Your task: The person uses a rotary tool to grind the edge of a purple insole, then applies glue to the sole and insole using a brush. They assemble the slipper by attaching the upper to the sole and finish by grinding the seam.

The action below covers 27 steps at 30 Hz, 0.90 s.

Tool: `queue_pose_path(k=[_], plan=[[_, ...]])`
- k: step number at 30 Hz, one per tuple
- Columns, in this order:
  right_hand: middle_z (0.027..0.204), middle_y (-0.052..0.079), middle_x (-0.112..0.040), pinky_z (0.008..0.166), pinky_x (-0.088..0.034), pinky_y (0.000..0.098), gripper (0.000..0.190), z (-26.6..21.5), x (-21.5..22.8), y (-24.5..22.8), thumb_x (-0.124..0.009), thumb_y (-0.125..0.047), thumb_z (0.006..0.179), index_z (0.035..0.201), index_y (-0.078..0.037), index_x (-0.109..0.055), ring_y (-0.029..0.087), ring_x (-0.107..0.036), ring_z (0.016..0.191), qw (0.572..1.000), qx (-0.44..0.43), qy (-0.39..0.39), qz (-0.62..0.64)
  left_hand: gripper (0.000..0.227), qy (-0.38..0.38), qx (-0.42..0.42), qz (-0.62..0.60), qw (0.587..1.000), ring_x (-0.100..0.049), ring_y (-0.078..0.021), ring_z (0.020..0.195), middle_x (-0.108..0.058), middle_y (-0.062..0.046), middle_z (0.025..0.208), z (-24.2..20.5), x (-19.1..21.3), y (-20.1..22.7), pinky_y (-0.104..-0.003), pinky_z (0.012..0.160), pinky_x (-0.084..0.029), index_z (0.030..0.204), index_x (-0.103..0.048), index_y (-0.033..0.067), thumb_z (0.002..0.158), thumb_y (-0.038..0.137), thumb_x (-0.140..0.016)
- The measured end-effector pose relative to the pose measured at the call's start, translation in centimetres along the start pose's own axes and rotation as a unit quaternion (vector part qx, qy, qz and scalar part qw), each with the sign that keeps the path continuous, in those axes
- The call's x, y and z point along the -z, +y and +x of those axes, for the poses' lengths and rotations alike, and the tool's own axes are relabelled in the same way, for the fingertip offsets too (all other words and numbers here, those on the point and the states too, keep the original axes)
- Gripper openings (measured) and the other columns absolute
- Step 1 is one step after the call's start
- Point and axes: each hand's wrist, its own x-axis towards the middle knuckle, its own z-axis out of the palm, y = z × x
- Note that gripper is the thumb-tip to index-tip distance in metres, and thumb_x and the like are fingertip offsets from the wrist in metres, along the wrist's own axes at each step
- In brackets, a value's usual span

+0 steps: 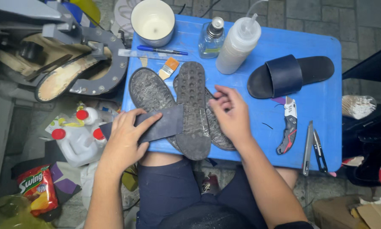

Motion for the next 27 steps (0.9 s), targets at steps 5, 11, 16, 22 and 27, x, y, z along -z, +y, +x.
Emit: queue_pose_path(k=[5,11,16,22,27], plan=[[0.122,0.023,-0.062,0.094,-0.053,0.039,0.075,3.0,3.3,-1.9,-0.068,-0.05,0.099,0.138,0.011,-0.047,0.03,-0.064,0.106,0.829,-0.144,-0.077,0.535,0.087,0.043,-0.099,-0.006,0.994,-0.043,-0.0416,0.133,-0.049,-0.018,0.14,0.2,0.3,-0.4,-0.061,0.111,-0.018,0.136,-0.062,0.0185,0.052,0.022,-0.08],[0.145,0.03,-0.05,0.1,-0.053,0.0451,0.11,7.4,1.1,-4.2,-0.059,-0.069,0.086,0.154,0.011,-0.027,0.042,-0.06,0.12,0.587,-0.202,-0.04,0.783,0.02,0.176,-0.068,-0.089,0.978,-0.066,-0.0247,0.118,-0.07,-0.005,0.111,2.3,-2.3,1.7,-0.04,0.105,-0.049,0.111,-0.067,0.0193,0.094,0.018,-0.076],[0.138,0.03,-0.051,0.087,-0.059,0.042,0.09,10.1,0.8,-3.8,-0.066,-0.057,0.098,0.144,0.013,-0.032,0.041,-0.062,0.115,0.479,-0.255,0.025,0.839,0.024,0.213,0.001,-0.227,0.95,-0.066,-0.0273,0.101,-0.068,-0.01,0.102,3.9,-6.3,3.5,-0.04,0.094,-0.052,0.121,-0.067,0.004,0.097,0.007,-0.064],[0.137,0.018,-0.061,0.098,-0.058,0.0411,0.069,6.8,3.3,-2.6,-0.065,-0.043,0.09,0.143,0.0,-0.051,0.035,-0.065,0.122,0.757,-0.165,-0.017,0.632,0.018,0.224,-0.059,-0.13,0.964,-0.064,-0.029,0.113,-0.066,-0.008,0.115,4.5,-7.3,3.7,-0.042,0.097,-0.049,0.106,-0.071,0.0097,0.089,0.013,-0.071],[0.138,0.014,-0.059,0.114,-0.055,0.0457,0.063,1.3,5.6,-2.1,-0.068,-0.037,0.095,0.144,-0.003,-0.048,0.03,-0.062,0.129,0.918,0.0,0.011,0.396,0.031,0.208,-0.07,-0.122,0.968,-0.06,-0.0313,0.12,-0.062,-0.009,0.128,4.5,-7.0,3.7,-0.044,0.102,-0.047,0.11,-0.072,0.0118,0.081,0.023,-0.077]])
